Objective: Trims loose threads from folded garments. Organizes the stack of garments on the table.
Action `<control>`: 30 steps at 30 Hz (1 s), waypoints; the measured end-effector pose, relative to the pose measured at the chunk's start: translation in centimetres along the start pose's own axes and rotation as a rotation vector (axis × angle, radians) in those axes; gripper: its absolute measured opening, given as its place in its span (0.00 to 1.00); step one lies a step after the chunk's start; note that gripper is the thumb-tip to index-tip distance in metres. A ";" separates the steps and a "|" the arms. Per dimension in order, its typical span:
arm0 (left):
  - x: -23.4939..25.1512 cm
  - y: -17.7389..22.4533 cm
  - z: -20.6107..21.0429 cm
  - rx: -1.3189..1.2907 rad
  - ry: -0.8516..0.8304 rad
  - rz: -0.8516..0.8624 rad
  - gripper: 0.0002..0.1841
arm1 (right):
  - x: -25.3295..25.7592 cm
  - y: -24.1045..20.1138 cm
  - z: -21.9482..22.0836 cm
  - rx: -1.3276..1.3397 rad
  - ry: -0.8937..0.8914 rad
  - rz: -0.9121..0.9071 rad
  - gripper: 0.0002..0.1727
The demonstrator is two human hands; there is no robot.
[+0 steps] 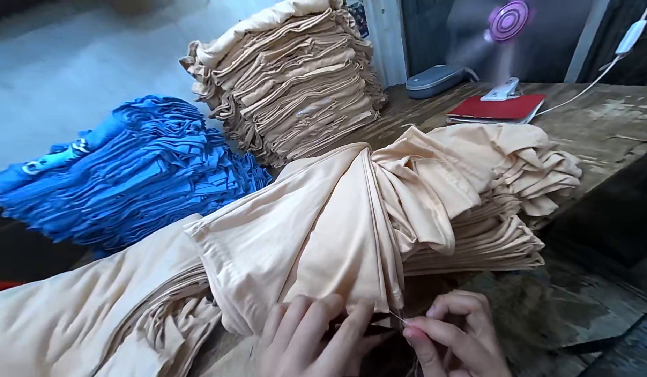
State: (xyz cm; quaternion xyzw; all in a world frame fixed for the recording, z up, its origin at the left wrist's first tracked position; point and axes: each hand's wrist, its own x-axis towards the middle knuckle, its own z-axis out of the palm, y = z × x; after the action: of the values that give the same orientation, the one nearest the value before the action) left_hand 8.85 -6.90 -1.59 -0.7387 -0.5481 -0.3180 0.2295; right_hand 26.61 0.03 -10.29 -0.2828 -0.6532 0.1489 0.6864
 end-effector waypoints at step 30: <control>-1.1 -4.9 1.0 0.091 0.221 -0.197 0.29 | 3.3 3.9 -4.5 -0.063 -0.269 -0.070 0.11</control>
State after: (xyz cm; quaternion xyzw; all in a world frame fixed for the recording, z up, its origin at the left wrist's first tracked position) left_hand 4.16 -5.52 -3.07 -0.6308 -0.6030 -0.3933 0.2894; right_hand 32.01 4.16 -9.88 -0.2586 -0.7531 0.1408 0.5884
